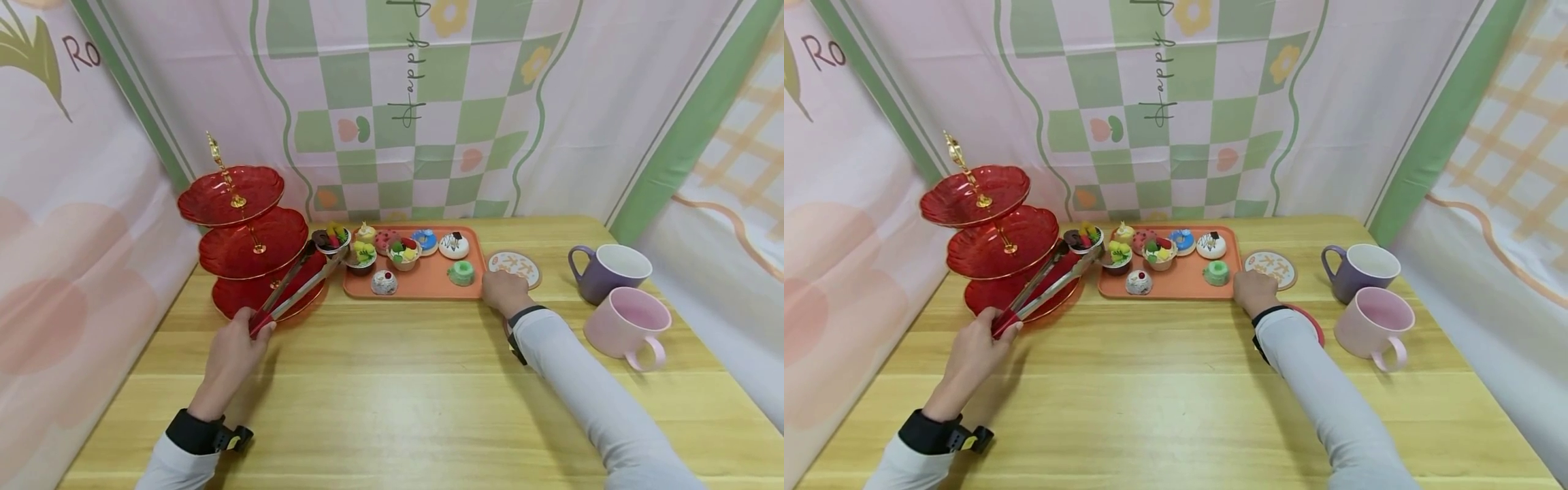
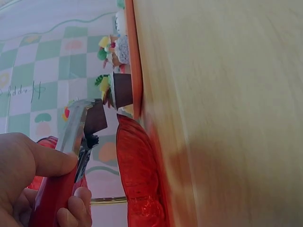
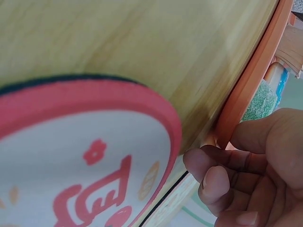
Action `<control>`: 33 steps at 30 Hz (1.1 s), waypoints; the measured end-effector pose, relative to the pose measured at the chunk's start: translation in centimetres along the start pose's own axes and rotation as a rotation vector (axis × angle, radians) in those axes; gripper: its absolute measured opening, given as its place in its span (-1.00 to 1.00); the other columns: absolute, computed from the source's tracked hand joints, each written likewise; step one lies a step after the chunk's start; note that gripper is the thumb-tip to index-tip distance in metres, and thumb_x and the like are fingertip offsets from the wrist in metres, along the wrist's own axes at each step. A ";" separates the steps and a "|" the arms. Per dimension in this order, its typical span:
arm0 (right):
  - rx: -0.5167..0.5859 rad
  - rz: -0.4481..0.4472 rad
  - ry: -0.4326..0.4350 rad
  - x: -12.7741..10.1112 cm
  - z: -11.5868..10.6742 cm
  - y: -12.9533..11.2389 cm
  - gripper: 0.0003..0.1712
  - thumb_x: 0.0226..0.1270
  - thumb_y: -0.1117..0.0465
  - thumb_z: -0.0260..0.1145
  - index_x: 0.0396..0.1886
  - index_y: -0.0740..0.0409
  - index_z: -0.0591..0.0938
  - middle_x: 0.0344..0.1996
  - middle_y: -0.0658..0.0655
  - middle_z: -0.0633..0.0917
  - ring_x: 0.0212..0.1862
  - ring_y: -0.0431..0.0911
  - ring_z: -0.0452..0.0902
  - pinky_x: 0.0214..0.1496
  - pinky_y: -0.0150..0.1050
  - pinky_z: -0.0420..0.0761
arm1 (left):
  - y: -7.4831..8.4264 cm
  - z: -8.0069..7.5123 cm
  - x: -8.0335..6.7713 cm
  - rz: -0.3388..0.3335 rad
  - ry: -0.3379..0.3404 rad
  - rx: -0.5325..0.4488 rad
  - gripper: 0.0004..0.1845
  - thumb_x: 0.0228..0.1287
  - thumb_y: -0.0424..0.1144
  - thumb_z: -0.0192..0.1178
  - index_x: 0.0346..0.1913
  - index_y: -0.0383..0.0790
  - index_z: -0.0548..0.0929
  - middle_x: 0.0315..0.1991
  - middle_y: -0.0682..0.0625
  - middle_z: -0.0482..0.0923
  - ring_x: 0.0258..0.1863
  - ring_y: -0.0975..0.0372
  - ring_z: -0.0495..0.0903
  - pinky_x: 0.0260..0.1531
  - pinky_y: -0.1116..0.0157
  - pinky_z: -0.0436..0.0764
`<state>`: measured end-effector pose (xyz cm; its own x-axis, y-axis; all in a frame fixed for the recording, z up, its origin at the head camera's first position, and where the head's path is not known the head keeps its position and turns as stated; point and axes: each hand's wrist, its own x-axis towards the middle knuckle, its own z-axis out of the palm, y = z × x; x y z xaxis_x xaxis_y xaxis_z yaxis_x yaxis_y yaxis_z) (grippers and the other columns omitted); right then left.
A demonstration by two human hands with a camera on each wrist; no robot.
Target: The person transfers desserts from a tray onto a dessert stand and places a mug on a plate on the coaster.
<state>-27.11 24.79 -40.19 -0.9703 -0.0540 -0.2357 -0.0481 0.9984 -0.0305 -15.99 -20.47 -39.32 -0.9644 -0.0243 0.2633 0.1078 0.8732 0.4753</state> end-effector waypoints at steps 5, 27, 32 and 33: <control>0.002 0.003 0.003 0.1 0.2 0.2 -0.76 0.34 0.33 -0.03 -0.27 0.29 0.58 -0.31 0.33 0.59 -0.28 0.22 0.53 -0.39 0.13 0.47 | -0.3 -0.2 0.0 -0.022 -0.009 0.012 -0.65 0.20 -0.20 0.25 -0.23 -0.44 0.41 -0.53 -0.16 0.44 -0.62 0.07 0.38 -0.64 0.20 0.36; 0.005 0.017 -0.014 0.1 0.1 0.1 -0.76 0.36 0.32 -0.04 -0.27 0.29 0.58 -0.32 0.32 0.59 -0.32 0.19 0.52 -0.40 0.11 0.48 | -1.5 -0.1 -0.5 -0.074 0.023 0.065 -0.69 0.20 -0.23 0.24 -0.29 -0.42 0.39 -0.61 -0.15 0.41 -0.69 0.09 0.36 -0.72 0.22 0.32; 0.010 0.016 -0.018 0.2 0.1 0.1 -0.76 0.36 0.32 -0.03 -0.29 0.28 0.57 -0.33 0.31 0.59 -0.34 0.17 0.52 -0.41 0.09 0.47 | -1.6 -0.2 -0.7 -0.083 0.042 0.083 -0.71 0.21 -0.25 0.22 -0.31 -0.40 0.36 -0.65 -0.12 0.35 -0.71 0.09 0.32 -0.74 0.24 0.26; 0.010 0.016 -0.019 0.2 0.1 0.1 -0.76 0.35 0.32 -0.03 -0.29 0.28 0.57 -0.33 0.31 0.59 -0.34 0.17 0.51 -0.41 0.09 0.47 | -1.6 -0.2 -0.7 -0.079 0.049 0.087 -0.71 0.20 -0.25 0.23 -0.33 -0.39 0.36 -0.66 -0.12 0.34 -0.71 0.09 0.32 -0.75 0.24 0.26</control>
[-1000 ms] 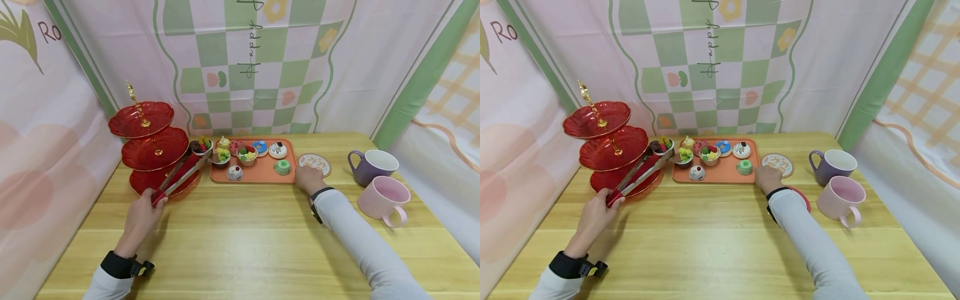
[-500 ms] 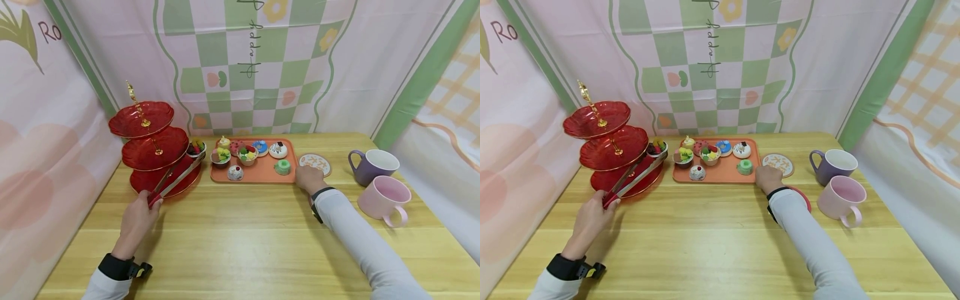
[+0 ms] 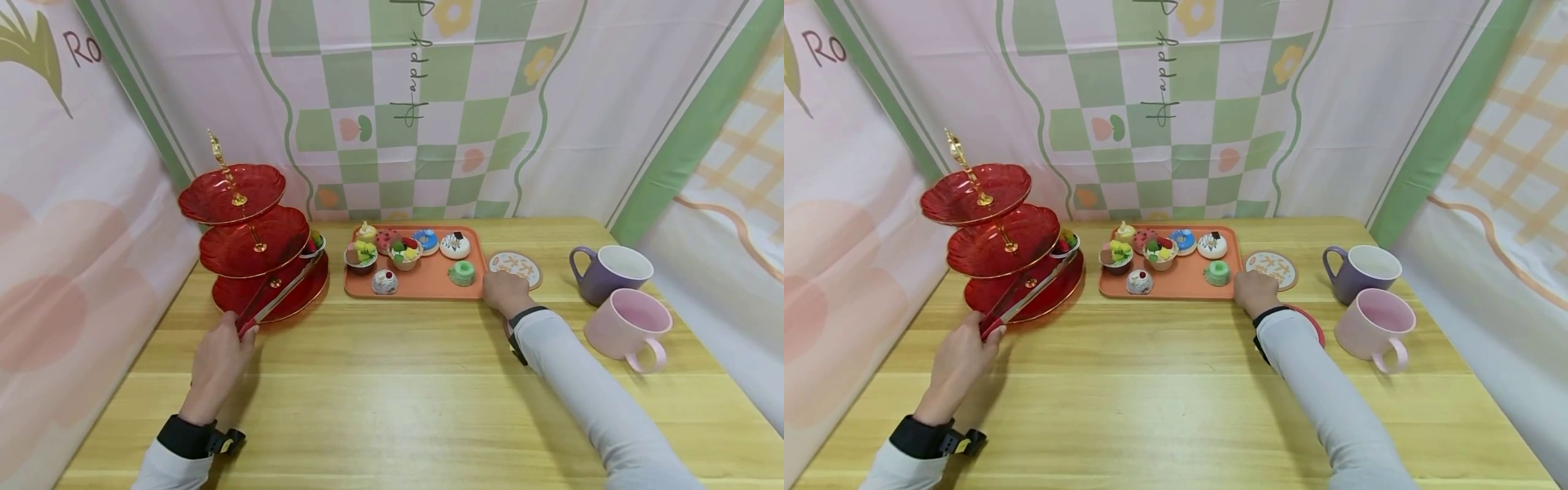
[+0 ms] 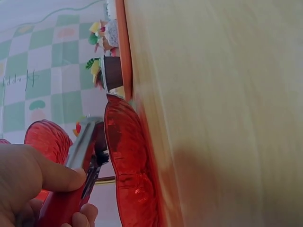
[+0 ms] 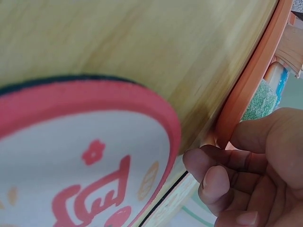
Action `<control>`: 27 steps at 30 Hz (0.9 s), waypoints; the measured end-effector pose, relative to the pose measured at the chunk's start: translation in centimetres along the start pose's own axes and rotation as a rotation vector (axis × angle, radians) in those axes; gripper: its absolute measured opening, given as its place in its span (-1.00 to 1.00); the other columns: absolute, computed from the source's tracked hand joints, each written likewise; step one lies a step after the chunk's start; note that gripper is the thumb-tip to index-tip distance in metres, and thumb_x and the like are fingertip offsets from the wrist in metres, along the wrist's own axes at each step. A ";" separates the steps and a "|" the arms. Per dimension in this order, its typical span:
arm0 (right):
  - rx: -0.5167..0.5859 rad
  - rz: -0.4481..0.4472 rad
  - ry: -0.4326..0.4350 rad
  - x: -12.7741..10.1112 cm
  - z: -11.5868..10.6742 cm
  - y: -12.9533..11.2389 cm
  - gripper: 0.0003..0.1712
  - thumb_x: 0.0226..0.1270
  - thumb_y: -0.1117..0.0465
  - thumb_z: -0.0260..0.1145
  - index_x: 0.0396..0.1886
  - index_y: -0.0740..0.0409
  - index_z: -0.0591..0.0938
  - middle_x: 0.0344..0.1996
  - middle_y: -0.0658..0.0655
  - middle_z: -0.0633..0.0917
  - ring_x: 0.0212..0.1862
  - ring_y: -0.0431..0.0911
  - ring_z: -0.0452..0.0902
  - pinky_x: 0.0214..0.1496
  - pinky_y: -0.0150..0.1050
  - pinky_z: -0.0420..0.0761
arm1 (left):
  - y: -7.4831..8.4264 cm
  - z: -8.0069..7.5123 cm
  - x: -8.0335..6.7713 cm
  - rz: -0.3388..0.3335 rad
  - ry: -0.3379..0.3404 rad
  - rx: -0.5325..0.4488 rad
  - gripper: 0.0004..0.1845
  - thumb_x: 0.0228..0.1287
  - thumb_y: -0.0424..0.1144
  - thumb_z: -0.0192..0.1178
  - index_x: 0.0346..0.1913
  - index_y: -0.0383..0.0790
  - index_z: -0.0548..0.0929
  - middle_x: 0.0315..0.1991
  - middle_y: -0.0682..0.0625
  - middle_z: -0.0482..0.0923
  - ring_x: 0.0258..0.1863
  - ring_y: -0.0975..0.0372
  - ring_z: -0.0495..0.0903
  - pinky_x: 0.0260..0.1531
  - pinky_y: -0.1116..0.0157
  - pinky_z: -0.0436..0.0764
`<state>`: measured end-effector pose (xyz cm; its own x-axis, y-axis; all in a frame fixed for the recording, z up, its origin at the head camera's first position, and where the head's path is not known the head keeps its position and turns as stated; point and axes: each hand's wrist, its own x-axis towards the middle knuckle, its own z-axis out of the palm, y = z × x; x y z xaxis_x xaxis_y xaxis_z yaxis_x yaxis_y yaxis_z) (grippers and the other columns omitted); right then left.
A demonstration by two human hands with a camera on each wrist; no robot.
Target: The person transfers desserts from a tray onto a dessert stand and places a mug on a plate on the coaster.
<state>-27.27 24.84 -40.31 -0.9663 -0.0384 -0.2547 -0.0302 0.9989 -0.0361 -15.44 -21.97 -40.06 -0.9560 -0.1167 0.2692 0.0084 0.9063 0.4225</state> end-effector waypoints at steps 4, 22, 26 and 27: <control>-0.004 -0.001 -0.001 0.0 -0.1 0.0 -0.76 0.35 0.32 -0.03 -0.30 0.27 0.58 -0.34 0.30 0.59 -0.35 0.15 0.51 -0.42 0.09 0.47 | -0.1 0.1 -0.2 0.014 0.023 0.015 -0.71 0.18 -0.27 0.24 -0.37 -0.38 0.34 -0.65 -0.12 0.33 -0.71 0.08 0.34 -0.75 0.21 0.28; -0.019 -0.010 0.004 -0.1 -0.1 -0.2 -0.78 0.34 0.32 -0.01 -0.29 0.28 0.58 -0.40 0.28 0.57 -0.33 0.13 0.51 -0.39 0.08 0.48 | -0.3 0.5 -0.2 0.008 0.017 0.048 -0.70 0.15 -0.30 0.26 -0.41 -0.40 0.33 -0.60 -0.14 0.27 -0.68 0.08 0.32 -0.75 0.22 0.26; -0.018 -0.015 0.004 -0.1 0.0 0.0 -0.78 0.34 0.32 -0.01 -0.29 0.28 0.58 -0.39 0.28 0.57 -0.32 0.13 0.51 -0.38 0.10 0.48 | -0.2 0.4 -0.2 -0.005 0.019 0.038 -0.71 0.13 -0.30 0.26 -0.41 -0.41 0.35 -0.60 -0.15 0.30 -0.67 0.06 0.34 -0.74 0.21 0.27; -0.019 -0.015 0.003 -0.1 0.0 0.0 -0.78 0.34 0.32 -0.01 -0.29 0.28 0.58 -0.39 0.29 0.57 -0.32 0.14 0.52 -0.38 0.10 0.48 | -0.1 0.4 -0.2 -0.010 0.016 0.034 -0.71 0.13 -0.30 0.26 -0.41 -0.41 0.36 -0.59 -0.15 0.31 -0.66 0.06 0.35 -0.73 0.20 0.28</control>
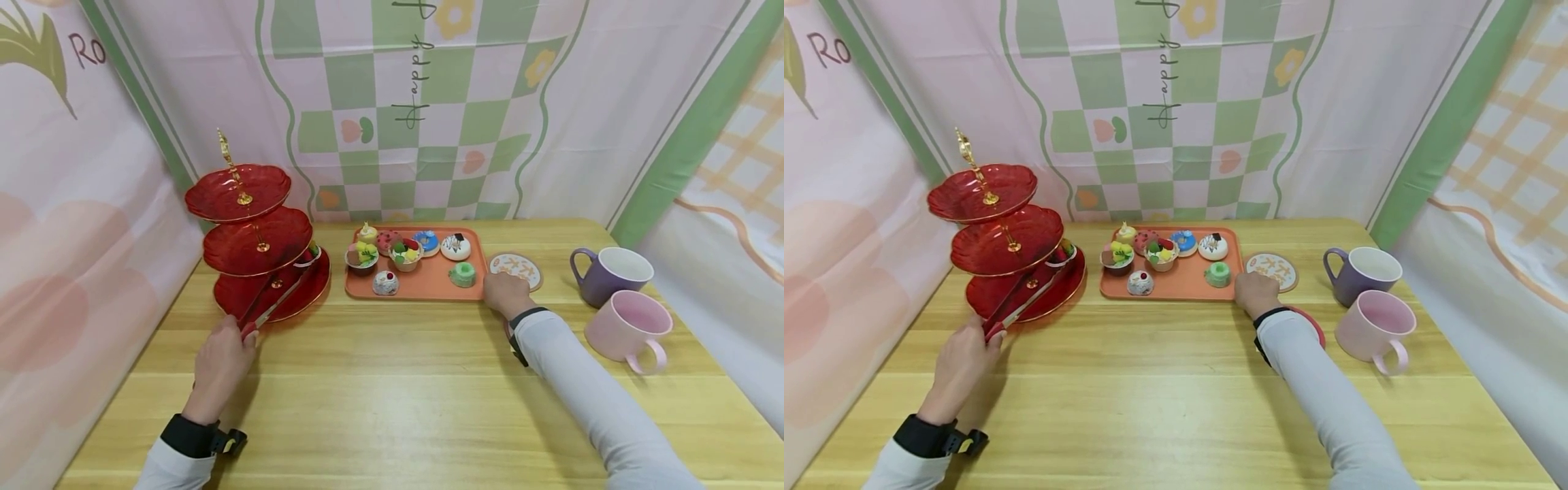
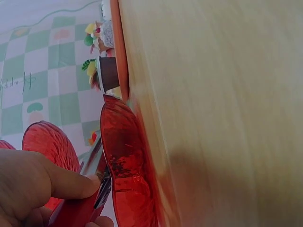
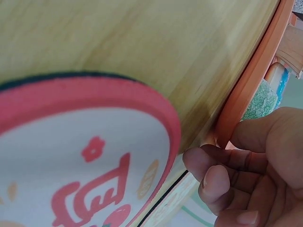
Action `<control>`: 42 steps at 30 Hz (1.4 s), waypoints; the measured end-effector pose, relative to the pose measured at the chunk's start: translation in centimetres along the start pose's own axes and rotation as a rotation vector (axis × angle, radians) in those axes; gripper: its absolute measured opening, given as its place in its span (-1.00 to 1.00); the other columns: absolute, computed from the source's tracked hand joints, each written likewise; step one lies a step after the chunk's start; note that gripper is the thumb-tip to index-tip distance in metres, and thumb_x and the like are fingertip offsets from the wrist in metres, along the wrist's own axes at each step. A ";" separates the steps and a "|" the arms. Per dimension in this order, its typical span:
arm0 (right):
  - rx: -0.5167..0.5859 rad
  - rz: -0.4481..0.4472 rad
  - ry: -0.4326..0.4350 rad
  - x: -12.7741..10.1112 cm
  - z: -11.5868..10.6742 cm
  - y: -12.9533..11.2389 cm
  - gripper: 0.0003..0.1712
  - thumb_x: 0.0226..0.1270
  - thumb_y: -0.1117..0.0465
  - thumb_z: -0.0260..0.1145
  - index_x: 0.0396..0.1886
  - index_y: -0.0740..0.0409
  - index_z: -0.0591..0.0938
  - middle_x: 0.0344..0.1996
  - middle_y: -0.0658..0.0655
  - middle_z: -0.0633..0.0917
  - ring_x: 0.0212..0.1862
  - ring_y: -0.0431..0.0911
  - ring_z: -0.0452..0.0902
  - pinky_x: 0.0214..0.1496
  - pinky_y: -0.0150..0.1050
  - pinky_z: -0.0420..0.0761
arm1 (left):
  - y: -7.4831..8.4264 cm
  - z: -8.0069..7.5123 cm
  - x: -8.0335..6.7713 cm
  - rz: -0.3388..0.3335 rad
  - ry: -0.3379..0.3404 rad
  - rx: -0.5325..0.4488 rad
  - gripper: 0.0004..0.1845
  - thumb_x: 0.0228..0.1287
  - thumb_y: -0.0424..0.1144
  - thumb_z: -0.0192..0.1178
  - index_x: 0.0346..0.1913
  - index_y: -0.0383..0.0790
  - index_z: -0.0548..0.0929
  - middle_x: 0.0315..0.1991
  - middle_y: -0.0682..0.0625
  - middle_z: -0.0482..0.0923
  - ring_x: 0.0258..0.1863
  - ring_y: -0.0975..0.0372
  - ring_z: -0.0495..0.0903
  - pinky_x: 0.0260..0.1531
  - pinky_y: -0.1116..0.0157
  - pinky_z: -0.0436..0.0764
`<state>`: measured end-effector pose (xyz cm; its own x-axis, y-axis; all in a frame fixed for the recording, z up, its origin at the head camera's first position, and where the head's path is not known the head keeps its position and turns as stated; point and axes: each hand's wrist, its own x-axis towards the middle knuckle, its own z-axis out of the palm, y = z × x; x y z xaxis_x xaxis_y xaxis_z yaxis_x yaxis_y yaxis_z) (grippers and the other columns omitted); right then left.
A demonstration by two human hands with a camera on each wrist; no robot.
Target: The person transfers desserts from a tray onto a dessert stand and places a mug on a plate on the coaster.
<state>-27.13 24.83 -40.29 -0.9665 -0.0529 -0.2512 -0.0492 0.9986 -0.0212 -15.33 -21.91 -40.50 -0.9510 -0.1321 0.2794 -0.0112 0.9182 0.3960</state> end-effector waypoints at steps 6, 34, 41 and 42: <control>-0.006 -0.002 0.012 -0.1 0.0 0.0 -0.78 0.33 0.33 0.00 -0.29 0.29 0.58 -0.38 0.29 0.57 -0.30 0.15 0.52 -0.39 0.11 0.48 | 0.1 -0.1 -0.1 -0.019 -0.011 -0.012 -0.73 0.12 -0.30 0.25 -0.36 -0.44 0.40 -0.56 -0.18 0.37 -0.64 0.05 0.37 -0.72 0.20 0.31; -0.016 -0.010 0.020 0.0 0.1 -0.2 -0.77 0.35 0.34 -0.02 -0.27 0.30 0.57 -0.40 0.29 0.57 -0.33 0.12 0.51 -0.37 0.10 0.49 | 0.8 -2.5 -1.1 -0.057 -0.208 -0.027 -0.75 0.09 -0.34 0.13 -0.32 -0.50 0.37 -0.54 -0.19 0.38 -0.60 0.03 0.37 -0.67 0.19 0.30; -0.008 -0.012 0.021 0.0 0.0 -0.1 -0.79 0.34 0.34 -0.01 -0.26 0.30 0.57 -0.39 0.30 0.57 -0.33 0.13 0.51 -0.36 0.13 0.49 | 0.6 -3.3 -1.3 -0.065 -0.237 0.077 -0.79 0.13 -0.29 0.11 -0.32 -0.45 0.43 -0.56 -0.13 0.45 -0.63 0.05 0.43 -0.70 0.16 0.33; -0.007 -0.011 0.024 0.0 0.0 -0.1 -0.78 0.33 0.34 -0.01 -0.26 0.30 0.57 -0.39 0.30 0.57 -0.32 0.14 0.52 -0.35 0.13 0.49 | 0.6 -3.4 -1.3 -0.063 -0.235 0.079 -0.79 0.14 -0.29 0.10 -0.32 -0.44 0.44 -0.57 -0.11 0.44 -0.64 0.06 0.42 -0.70 0.16 0.32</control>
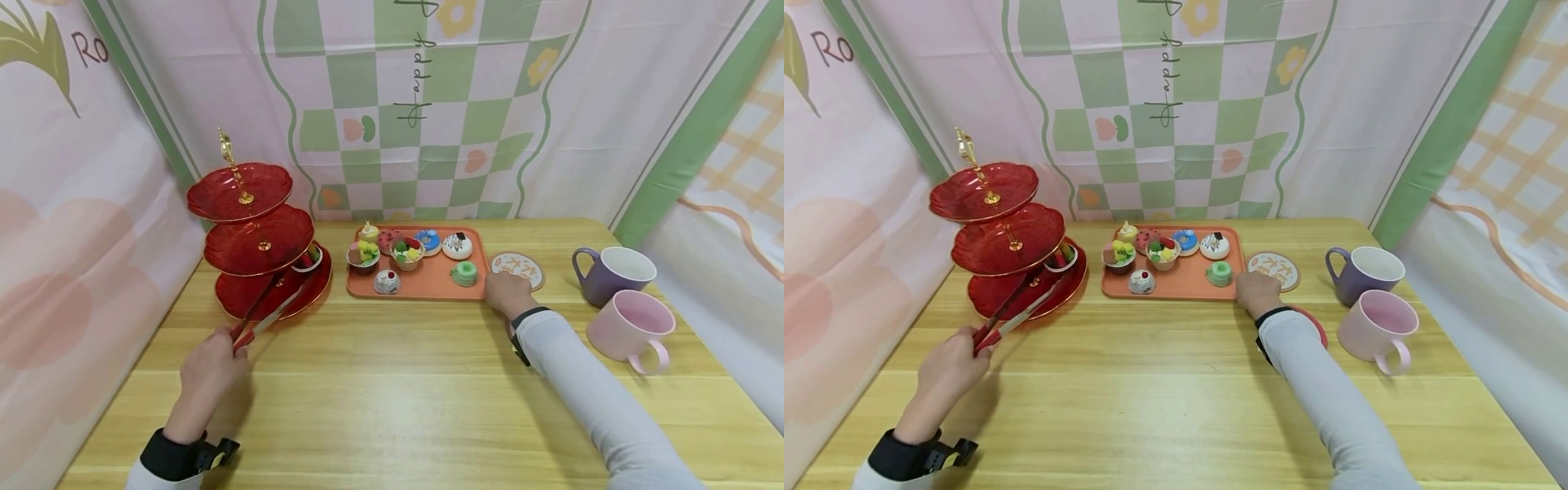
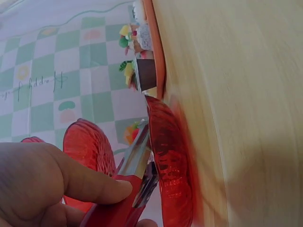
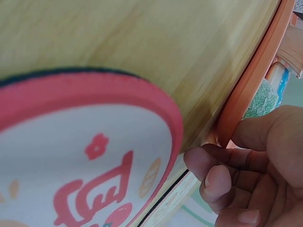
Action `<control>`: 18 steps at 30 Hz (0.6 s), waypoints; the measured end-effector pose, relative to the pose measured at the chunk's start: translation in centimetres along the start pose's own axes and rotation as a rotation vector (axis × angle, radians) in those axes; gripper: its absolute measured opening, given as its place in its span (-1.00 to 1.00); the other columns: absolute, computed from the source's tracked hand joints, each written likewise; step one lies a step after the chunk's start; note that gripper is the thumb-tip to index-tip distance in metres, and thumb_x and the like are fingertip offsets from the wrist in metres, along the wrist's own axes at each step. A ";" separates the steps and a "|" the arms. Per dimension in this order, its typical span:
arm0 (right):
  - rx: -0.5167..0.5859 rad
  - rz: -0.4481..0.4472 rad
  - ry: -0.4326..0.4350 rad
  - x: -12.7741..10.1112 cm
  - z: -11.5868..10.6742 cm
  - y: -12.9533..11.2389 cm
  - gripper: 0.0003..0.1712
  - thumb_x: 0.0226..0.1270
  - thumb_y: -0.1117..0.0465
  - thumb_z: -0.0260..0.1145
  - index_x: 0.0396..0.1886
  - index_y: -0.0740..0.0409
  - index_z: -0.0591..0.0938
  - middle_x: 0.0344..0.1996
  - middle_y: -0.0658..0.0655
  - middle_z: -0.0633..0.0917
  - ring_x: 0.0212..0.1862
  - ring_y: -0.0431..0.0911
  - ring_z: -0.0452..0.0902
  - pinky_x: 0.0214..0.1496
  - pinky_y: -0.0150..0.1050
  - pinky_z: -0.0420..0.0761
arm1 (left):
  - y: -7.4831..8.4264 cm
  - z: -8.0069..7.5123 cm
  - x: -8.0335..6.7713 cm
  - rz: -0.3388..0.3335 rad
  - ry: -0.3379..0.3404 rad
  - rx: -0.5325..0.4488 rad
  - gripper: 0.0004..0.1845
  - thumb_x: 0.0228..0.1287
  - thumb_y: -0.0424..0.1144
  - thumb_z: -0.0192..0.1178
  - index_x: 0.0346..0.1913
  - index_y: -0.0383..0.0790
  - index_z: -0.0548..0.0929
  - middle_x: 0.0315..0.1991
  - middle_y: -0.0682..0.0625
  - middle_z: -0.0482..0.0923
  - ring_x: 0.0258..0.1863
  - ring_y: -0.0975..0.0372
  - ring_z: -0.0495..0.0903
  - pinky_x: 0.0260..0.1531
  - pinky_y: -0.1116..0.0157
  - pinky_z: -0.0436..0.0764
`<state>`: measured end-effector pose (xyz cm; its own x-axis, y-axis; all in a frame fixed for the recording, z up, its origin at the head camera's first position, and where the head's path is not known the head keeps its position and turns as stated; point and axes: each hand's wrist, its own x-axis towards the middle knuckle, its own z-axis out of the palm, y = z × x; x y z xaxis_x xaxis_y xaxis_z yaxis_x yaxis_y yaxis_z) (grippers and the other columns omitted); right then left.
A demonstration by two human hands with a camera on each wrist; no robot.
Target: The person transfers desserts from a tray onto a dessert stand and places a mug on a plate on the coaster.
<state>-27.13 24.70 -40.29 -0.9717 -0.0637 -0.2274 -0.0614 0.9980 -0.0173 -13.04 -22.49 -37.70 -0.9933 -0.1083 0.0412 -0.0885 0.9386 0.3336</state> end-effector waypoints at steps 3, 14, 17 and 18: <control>0.003 0.002 0.006 0.0 0.0 -0.1 -0.78 0.33 0.33 -0.01 -0.26 0.30 0.57 -0.38 0.31 0.58 -0.31 0.16 0.52 -0.35 0.14 0.49 | -0.3 -0.1 -0.2 -0.004 0.007 -0.001 -0.78 0.15 -0.26 0.10 -0.32 -0.43 0.47 -0.62 -0.06 0.42 -0.67 0.09 0.39 -0.71 0.18 0.29; -0.001 -0.001 0.008 -0.1 0.0 0.1 -0.78 0.33 0.34 -0.02 -0.29 0.30 0.57 -0.39 0.30 0.57 -0.32 0.15 0.52 -0.38 0.12 0.49 | -0.8 -0.8 -1.1 -0.014 -0.042 -0.140 -0.73 0.12 -0.26 0.09 -0.24 -0.45 0.48 -0.59 -0.07 0.43 -0.65 0.12 0.37 -0.69 0.22 0.30; -0.001 -0.005 0.010 -0.1 0.0 0.1 -0.78 0.33 0.34 -0.02 -0.29 0.30 0.57 -0.38 0.30 0.58 -0.32 0.15 0.52 -0.38 0.12 0.49 | -0.8 -0.9 -1.3 -0.029 -0.064 -0.151 -0.69 0.13 -0.20 0.09 -0.25 -0.45 0.45 -0.60 -0.07 0.39 -0.66 0.13 0.34 -0.69 0.24 0.28; -0.001 -0.005 0.008 -0.1 0.0 0.1 -0.78 0.33 0.34 -0.02 -0.29 0.30 0.57 -0.39 0.30 0.58 -0.32 0.15 0.52 -0.38 0.12 0.49 | -0.8 -0.9 -1.4 -0.031 -0.066 -0.149 -0.68 0.14 -0.18 0.10 -0.25 -0.44 0.44 -0.60 -0.07 0.37 -0.66 0.13 0.33 -0.69 0.24 0.27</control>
<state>-27.07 24.84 -40.25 -0.9731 -0.0686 -0.2198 -0.0664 0.9976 -0.0174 -11.55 -23.40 -37.23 -0.9934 -0.1098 -0.0319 -0.1118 0.8757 0.4697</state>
